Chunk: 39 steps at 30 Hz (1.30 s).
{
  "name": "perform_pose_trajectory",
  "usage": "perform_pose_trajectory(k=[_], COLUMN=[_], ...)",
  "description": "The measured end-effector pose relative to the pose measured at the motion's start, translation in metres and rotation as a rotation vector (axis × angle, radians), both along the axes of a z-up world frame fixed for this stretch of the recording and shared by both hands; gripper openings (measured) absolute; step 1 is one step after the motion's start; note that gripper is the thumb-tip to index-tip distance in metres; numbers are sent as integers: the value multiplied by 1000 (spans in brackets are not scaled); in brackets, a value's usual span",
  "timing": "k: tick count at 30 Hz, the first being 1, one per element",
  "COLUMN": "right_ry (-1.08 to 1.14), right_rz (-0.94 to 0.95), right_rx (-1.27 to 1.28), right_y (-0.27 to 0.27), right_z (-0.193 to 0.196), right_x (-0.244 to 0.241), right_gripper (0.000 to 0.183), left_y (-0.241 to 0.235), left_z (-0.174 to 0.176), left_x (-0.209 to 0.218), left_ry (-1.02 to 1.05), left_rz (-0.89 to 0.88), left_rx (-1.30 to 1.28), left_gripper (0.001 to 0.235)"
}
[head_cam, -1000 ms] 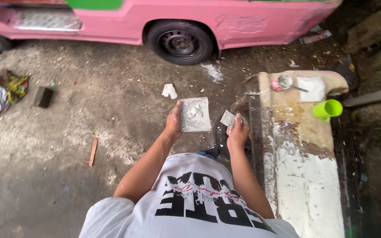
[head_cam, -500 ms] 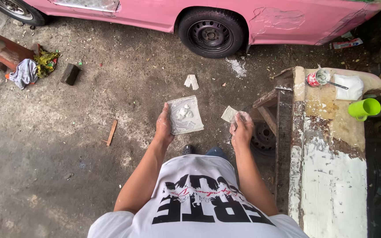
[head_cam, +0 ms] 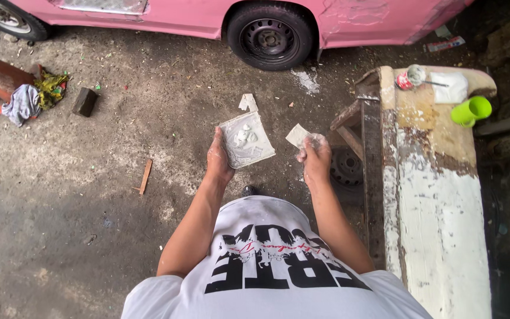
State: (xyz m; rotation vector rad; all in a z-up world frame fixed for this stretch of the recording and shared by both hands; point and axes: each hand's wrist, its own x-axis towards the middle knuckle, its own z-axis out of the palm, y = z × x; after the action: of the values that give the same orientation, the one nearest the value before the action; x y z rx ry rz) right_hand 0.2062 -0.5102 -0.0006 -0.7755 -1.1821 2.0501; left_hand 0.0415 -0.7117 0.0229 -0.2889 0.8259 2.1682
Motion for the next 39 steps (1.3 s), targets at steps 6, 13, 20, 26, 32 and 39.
perform_pose_trajectory(k=[6,13,20,26,32,39], right_ry=[2,-114,-179,-326,-381,-506], right_rz=[-36,-226,-394,-401,-260,-187], right_rx=[48,161,136,161,716,1264], right_y=[-23,-59,-95,-102,-102,-125], right_z=[15,23,6,37,79,103], right_x=[58,144,210,208,186,134], right_gripper=[16,10,13,18,13,15], left_y=[1,1,0,7,3,-24], left_z=[2,5,-2,3,1,14], left_x=[34,80,127,134,114,92], left_ry=[37,41,26,163,407,729], left_rz=[-59,-192,-301,-354,-429,-470], left_rx=[26,-14,-36,-55,-129,-310], left_gripper=[57,58,59,55,51,59])
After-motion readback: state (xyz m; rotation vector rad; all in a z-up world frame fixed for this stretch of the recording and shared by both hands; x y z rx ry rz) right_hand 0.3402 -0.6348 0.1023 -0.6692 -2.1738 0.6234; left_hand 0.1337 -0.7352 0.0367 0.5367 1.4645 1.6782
